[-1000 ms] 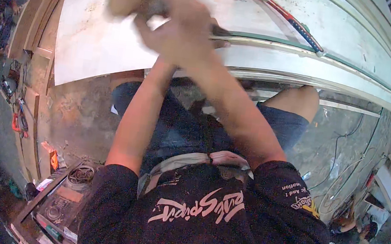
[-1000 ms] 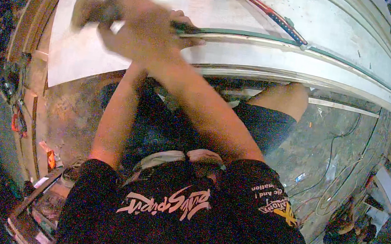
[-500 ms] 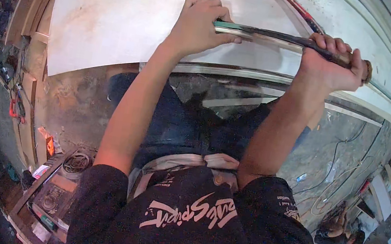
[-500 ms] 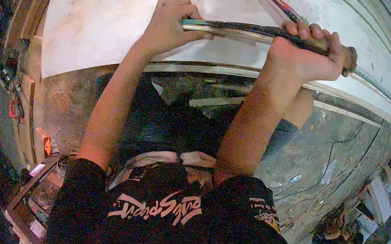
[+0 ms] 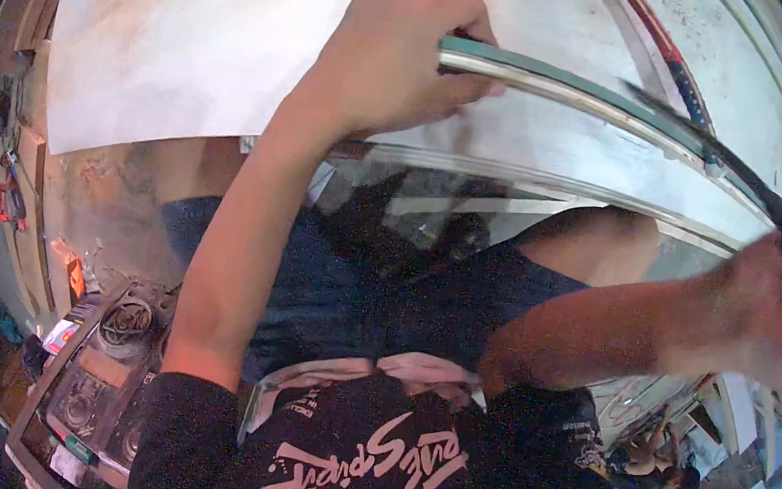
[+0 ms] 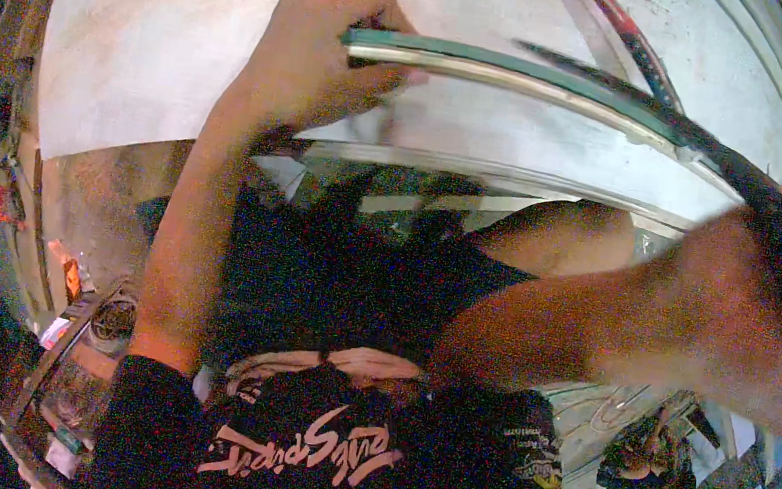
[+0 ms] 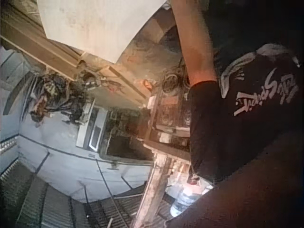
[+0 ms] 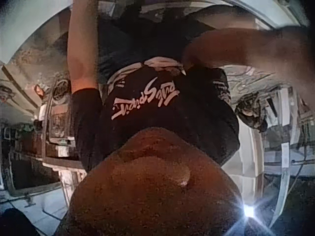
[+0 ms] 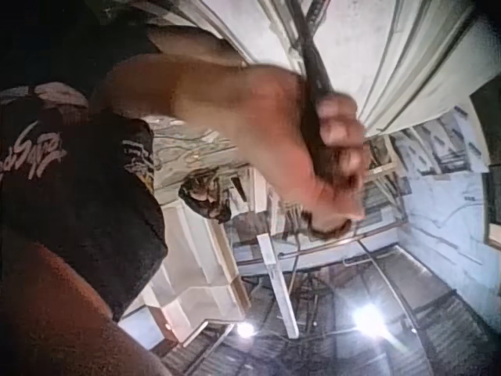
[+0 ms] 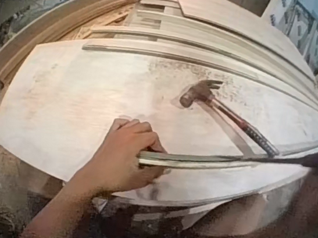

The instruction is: The person uses a chisel and a hammer to fit a thin wooden strip onto the edge of a large wooden panel. They then take a narrow wooden board and align it on the panel while another person assists.

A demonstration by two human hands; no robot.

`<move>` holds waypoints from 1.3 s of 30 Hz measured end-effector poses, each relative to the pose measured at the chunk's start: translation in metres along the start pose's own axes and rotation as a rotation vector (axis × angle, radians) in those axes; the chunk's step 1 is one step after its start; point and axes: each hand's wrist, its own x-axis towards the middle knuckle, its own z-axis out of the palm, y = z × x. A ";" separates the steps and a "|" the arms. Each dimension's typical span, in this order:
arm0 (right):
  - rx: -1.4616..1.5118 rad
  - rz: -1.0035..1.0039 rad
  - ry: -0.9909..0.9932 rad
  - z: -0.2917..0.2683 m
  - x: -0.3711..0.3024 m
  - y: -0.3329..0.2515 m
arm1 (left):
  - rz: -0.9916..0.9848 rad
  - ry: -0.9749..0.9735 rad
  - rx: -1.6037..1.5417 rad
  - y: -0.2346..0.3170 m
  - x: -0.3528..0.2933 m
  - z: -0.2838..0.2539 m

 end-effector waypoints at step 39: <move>0.091 0.238 0.160 0.070 -0.057 0.081 | 0.164 0.425 -0.203 0.070 0.030 0.021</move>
